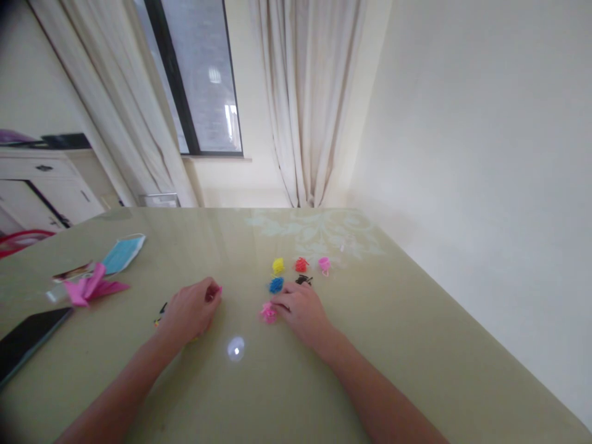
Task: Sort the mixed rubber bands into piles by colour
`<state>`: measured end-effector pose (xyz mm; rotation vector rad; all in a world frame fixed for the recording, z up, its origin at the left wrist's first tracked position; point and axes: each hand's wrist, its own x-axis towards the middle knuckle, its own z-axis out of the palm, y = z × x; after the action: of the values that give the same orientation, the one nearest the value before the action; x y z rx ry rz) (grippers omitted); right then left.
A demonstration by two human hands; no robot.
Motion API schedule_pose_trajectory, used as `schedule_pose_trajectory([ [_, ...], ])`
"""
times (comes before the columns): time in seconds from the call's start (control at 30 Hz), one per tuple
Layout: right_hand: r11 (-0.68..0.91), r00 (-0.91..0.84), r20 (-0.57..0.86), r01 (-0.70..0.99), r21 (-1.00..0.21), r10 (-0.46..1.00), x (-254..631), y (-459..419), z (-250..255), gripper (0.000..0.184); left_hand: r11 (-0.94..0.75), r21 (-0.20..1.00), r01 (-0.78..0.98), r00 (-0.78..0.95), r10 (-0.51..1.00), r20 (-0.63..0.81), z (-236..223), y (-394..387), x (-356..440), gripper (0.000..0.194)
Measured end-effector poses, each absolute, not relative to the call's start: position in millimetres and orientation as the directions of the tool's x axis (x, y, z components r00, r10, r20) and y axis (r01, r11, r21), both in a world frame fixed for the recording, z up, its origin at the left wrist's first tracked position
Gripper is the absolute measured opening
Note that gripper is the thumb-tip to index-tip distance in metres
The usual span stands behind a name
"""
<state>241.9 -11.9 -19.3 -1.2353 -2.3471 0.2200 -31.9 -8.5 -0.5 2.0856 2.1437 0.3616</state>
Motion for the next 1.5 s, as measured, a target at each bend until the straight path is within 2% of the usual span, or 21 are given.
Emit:
schedule_pose_trajectory([
  [0.17,0.565,-0.492,0.283,0.760,-0.321,0.823,239,-12,-20,0.015,-0.009,0.325,0.946,-0.036,0.990,0.133,-1,-8,-31,0.018],
  [0.33,0.563,-0.474,0.314,0.754,-0.339,0.823,240,-12,-18,0.015,-0.042,0.346,0.937,-0.022,0.984,0.179,-1,-7,-29,0.013],
  [0.63,0.552,-0.439,0.353,0.753,-0.357,0.826,241,-14,-16,0.015,-0.071,0.436,0.897,-0.004,0.986,0.169,-2,-5,-30,0.016],
  [0.77,0.556,-0.436,0.361,0.747,-0.365,0.824,239,-15,-15,0.015,-0.095,0.525,0.845,0.015,0.988,0.155,-6,-3,-32,0.008],
  [0.9,0.566,-0.442,0.372,0.739,-0.365,0.816,239,-14,-16,0.015,-0.118,0.558,0.821,0.032,0.986,0.162,-5,-2,-31,0.020],
  [1.07,0.567,-0.433,0.387,0.737,-0.369,0.814,239,-14,-19,0.017,-0.103,0.527,0.843,0.026,0.988,0.152,-3,-3,-30,0.019],
  [1.2,0.563,-0.417,0.407,0.743,-0.363,0.813,239,-14,-19,0.021,-0.133,0.573,0.808,0.016,0.979,0.204,-4,-2,-33,0.021],
  [1.3,0.561,-0.391,0.432,0.725,-0.399,0.813,235,-17,-18,0.019,-0.139,0.724,0.676,0.016,0.985,0.175,-7,-1,-31,0.027],
  [1.4,0.584,-0.364,0.486,0.679,-0.446,0.795,228,-23,-17,0.018,-0.108,0.918,0.382,0.072,0.994,0.087,-8,-4,-21,0.036],
  [1.5,0.637,-0.357,0.559,0.624,-0.453,0.748,220,-31,-17,0.026,-0.051,0.985,0.163,0.127,0.991,0.031,-5,-14,-4,0.040],
])
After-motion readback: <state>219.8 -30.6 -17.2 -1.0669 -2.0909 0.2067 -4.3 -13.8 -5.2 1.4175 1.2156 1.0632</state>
